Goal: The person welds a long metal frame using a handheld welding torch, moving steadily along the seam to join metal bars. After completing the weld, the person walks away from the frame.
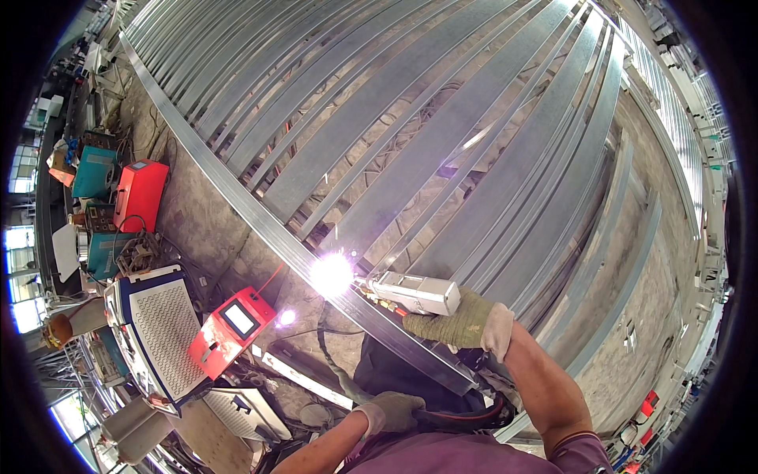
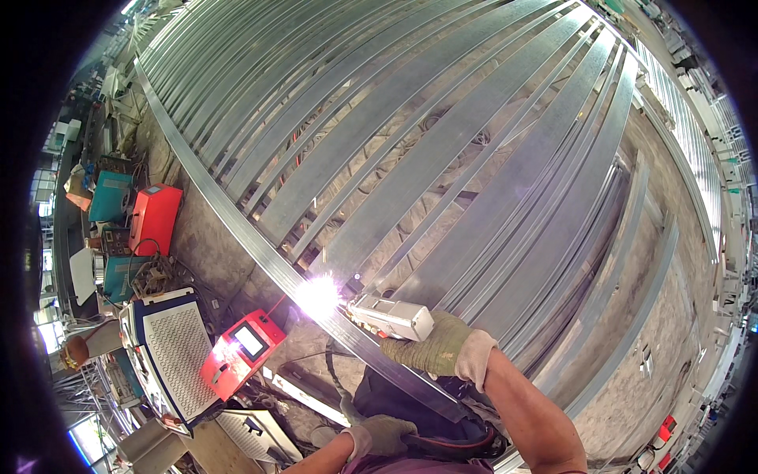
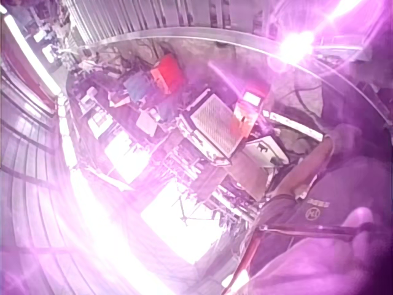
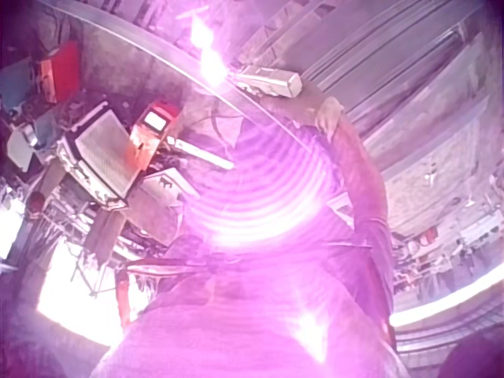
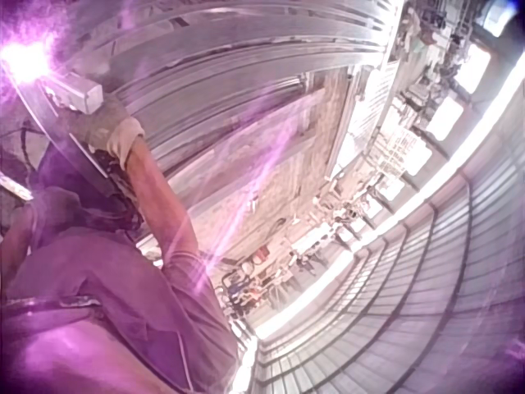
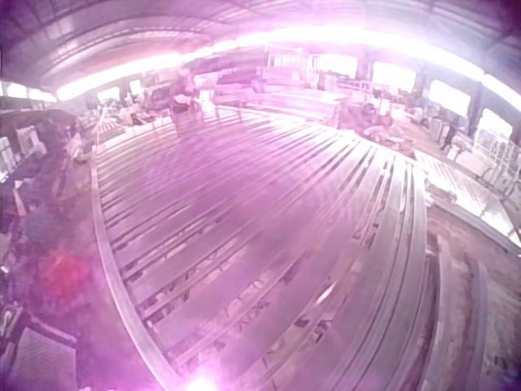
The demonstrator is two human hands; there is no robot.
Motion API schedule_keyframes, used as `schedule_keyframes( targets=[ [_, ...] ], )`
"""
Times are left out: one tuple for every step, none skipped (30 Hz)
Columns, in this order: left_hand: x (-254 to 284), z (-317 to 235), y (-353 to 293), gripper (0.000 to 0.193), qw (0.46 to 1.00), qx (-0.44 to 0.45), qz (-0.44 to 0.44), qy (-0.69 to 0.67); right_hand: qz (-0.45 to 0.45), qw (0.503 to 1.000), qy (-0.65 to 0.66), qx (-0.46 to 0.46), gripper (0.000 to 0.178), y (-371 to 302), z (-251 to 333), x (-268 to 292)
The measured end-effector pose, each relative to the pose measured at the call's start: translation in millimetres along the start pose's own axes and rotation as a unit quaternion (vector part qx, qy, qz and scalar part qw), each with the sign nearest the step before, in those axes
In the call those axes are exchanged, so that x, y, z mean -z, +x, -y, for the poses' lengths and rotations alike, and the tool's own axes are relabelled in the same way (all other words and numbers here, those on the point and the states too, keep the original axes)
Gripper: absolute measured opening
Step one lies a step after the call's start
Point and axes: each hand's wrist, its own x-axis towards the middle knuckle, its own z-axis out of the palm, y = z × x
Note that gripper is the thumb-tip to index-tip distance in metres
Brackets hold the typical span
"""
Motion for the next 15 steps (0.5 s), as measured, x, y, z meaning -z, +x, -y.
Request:
schedule_keyframes(
  targets=[
    [-2.3, 1.8, 1.0, 0.043, 1.0, -0.004, -0.008, 0.0, 0.011, 1.0, -0.008, -0.017, 0.064, -1.3, 4.5, 1.4],
    [-5.5, 4.4, 2.3, 0.042, 1.0, -0.007, -0.015, 0.0, 0.022, 0.999, -0.017, -0.034, 0.064, -2.9, 11.3, 3.9],
    [-7.1, 5.6, 3.0, 0.042, 1.0, -0.011, -0.023, 0.0, 0.032, 0.998, -0.025, -0.05, 0.064, -3.9, 14.7, 5.3],
    [-7.5, 5.6, 3.3, 0.041, 1.0, -0.01, -0.023, 0.002, 0.028, 0.998, -0.031, -0.04, 0.065, -3.9, 13.7, 4.9],
    [-7.8, 5.2, 3.7, 0.041, 1.0, -0.008, -0.023, 0.003, 0.024, 0.999, -0.037, -0.029, 0.065, -3.8, 12.0, 4.2],
    [-7.8, 4.9, 3.9, 0.04, 1.0, -0.006, -0.022, 0.005, 0.02, 0.999, -0.042, -0.018, 0.065, -3.9, 11.1, 3.9],
    [-7.9, 4.8, 3.9, 0.04, 1.0, -0.006, -0.023, 0.004, 0.023, 0.999, -0.042, -0.025, 0.065, -4.7, 12.1, 4.2],
    [-7.9, 4.7, 4.0, 0.039, 1.0, -0.007, -0.023, 0.003, 0.026, 0.998, -0.042, -0.032, 0.065, -5.9, 14.1, 4.8],
    [-8.0, 4.6, 4.2, 0.039, 1.0, -0.007, -0.023, 0.002, 0.029, 0.998, -0.041, -0.039, 0.065, -6.5, 15.4, 5.2],
    [-8.1, 4.2, 4.1, 0.039, 1.0, -0.008, -0.024, 0.003, 0.032, 0.998, -0.043, -0.045, 0.065, -6.0, 15.8, 5.2],
    [-8.2, 3.7, 3.8, 0.039, 1.0, -0.009, -0.025, 0.003, 0.034, 0.997, -0.044, -0.051, 0.065, -5.3, 16.1, 5.0],
    [-8.3, 3.3, 3.4, 0.039, 1.0, -0.009, -0.027, 0.005, 0.037, 0.997, -0.045, -0.055, 0.065, -5.6, 16.2, 4.9],
    [-8.8, 3.7, 3.5, 0.039, 1.0, -0.012, -0.027, 0.006, 0.033, 0.998, -0.036, -0.044, 0.064, -5.7, 14.4, 4.2],
    [-9.6, 4.7, 3.9, 0.039, 1.0, -0.014, -0.027, 0.007, 0.029, 0.999, -0.028, -0.032, 0.064, -5.3, 10.7, 2.8],
    [-10.1, 5.2, 4.5, 0.04, 0.999, -0.017, -0.026, 0.008, 0.029, 0.999, -0.007, -0.028, 0.064, -5.0, 6.8, 1.7]
  ],
)
